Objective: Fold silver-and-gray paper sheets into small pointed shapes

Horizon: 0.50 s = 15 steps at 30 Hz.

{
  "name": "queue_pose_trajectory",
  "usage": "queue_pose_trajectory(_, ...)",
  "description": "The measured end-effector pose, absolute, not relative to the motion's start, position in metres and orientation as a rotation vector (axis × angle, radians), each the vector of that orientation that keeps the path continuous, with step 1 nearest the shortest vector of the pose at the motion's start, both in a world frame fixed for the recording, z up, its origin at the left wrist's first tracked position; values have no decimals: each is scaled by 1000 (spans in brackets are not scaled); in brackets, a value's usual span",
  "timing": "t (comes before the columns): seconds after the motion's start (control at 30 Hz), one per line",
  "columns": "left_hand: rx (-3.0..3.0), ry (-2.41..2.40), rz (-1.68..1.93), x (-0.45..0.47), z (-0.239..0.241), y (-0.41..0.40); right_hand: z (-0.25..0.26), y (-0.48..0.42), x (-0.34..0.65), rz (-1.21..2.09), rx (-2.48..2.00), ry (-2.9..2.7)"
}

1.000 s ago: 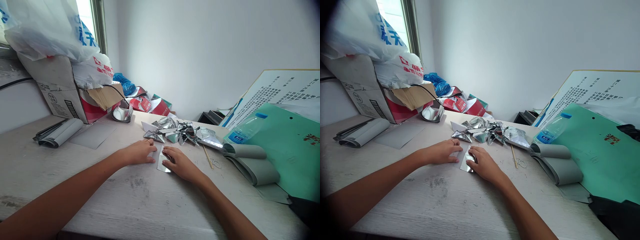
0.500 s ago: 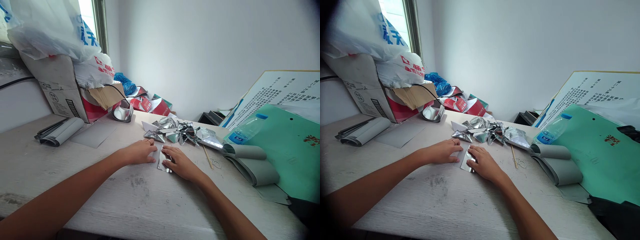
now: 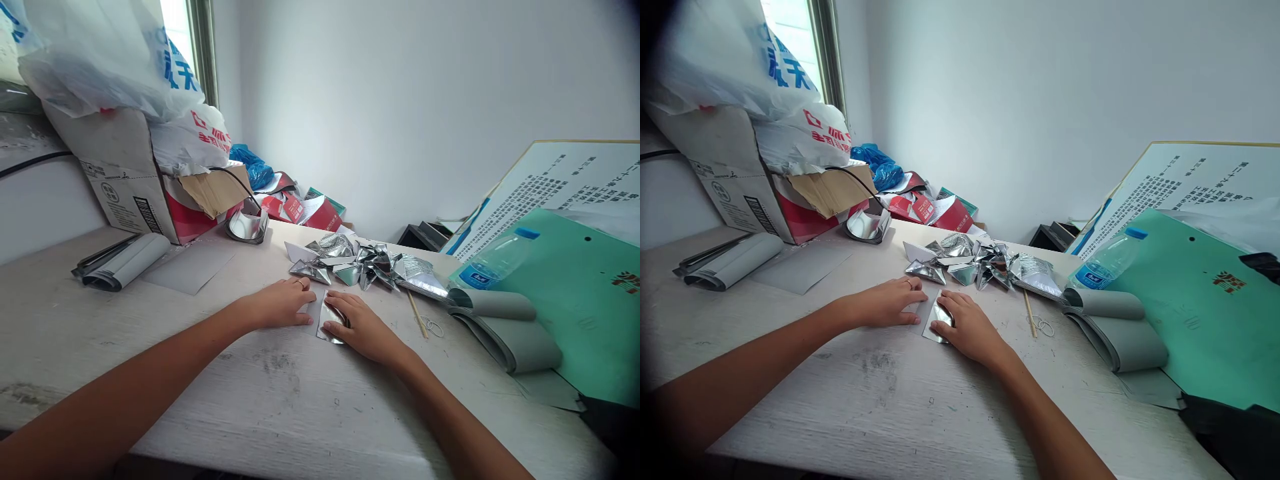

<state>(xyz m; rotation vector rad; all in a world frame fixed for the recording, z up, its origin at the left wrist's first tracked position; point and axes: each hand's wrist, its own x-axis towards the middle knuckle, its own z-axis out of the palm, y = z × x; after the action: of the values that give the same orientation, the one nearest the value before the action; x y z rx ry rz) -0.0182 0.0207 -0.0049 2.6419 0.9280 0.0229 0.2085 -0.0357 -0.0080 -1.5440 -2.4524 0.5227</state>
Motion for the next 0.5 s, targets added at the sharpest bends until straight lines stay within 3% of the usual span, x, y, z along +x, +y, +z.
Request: queue_pose_trajectory(0.5, 2583, 629, 232, -13, -7, 19, -10, -35, 210, 530, -1457, -2449)
